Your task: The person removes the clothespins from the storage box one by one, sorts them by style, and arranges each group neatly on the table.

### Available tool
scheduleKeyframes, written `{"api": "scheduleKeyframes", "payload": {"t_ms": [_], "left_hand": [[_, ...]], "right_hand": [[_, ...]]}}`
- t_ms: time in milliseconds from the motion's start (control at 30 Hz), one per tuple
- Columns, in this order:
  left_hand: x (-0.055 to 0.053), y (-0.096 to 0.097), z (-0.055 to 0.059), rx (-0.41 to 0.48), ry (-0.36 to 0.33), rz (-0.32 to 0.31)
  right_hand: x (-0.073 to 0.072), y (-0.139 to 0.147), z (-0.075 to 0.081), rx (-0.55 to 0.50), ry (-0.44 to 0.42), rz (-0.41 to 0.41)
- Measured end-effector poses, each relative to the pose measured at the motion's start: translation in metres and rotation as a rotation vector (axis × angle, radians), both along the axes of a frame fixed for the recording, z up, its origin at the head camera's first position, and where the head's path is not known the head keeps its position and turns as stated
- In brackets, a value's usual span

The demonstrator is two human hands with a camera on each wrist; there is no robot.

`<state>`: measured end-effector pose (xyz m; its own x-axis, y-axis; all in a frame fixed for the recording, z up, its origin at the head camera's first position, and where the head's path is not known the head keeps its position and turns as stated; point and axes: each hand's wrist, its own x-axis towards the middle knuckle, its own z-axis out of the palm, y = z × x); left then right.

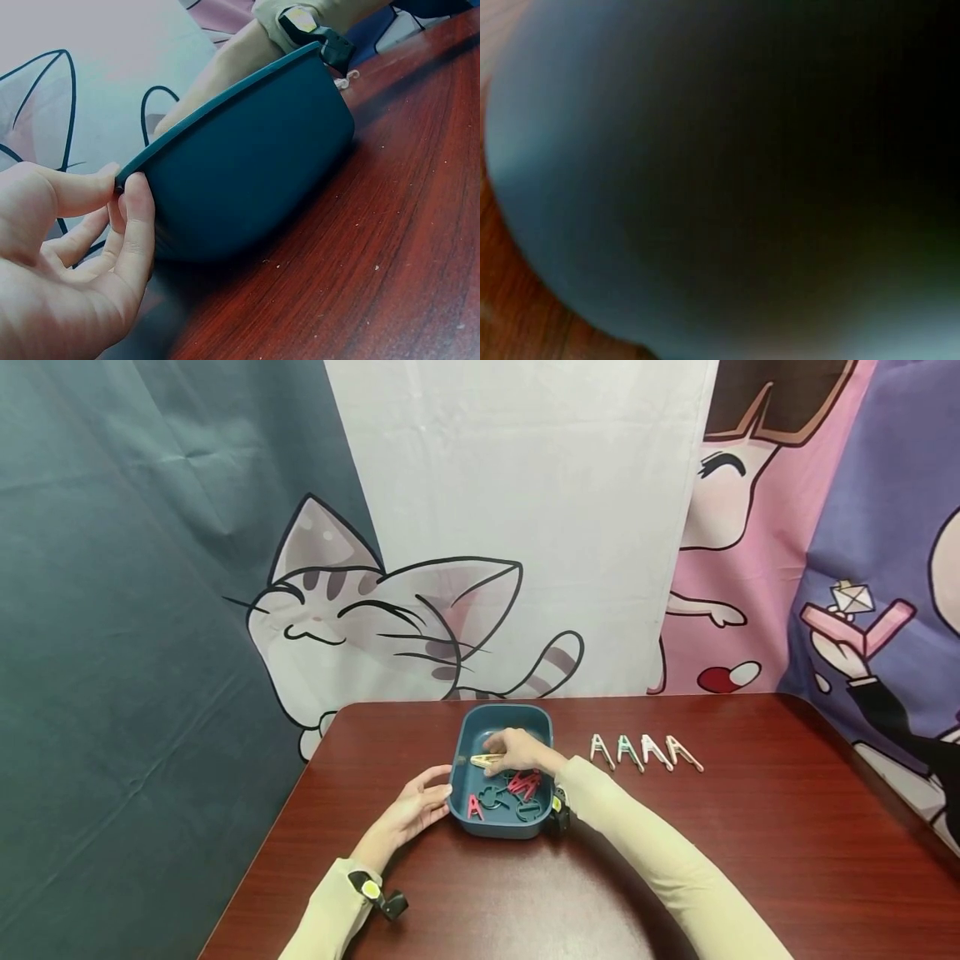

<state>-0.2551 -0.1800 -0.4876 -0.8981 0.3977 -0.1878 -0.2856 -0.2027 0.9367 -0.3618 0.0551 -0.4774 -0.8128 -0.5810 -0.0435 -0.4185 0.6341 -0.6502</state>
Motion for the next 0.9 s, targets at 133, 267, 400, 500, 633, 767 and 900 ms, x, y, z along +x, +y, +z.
{"api": "scheduleKeyframes", "payload": {"t_ms": [133, 267, 400, 500, 633, 767, 900], "left_hand": [[0.000, 0.000, 0.000, -0.001, -0.007, -0.001], [-0.005, -0.001, -0.009, 0.003, -0.017, 0.013], [-0.006, -0.001, -0.010, -0.004, -0.011, 0.031], [-0.006, 0.000, -0.009, -0.011, -0.006, 0.036], [-0.005, 0.000, -0.009, -0.010, -0.011, 0.036], [-0.005, -0.001, -0.008, -0.016, -0.012, 0.029], [-0.005, -0.001, -0.007, -0.018, -0.009, 0.025]], "right_hand": [[0.001, -0.002, -0.001, 0.025, -0.015, -0.008], [-0.002, -0.001, -0.002, -0.003, -0.014, -0.009], [-0.003, 0.000, 0.000, -0.045, 0.009, -0.028], [0.000, 0.003, 0.004, -0.078, 0.020, -0.038], [0.006, 0.010, 0.011, -0.122, 0.027, -0.039], [0.010, 0.019, 0.018, -0.177, 0.058, -0.044], [0.012, 0.029, 0.024, -0.232, 0.093, -0.055]]}}
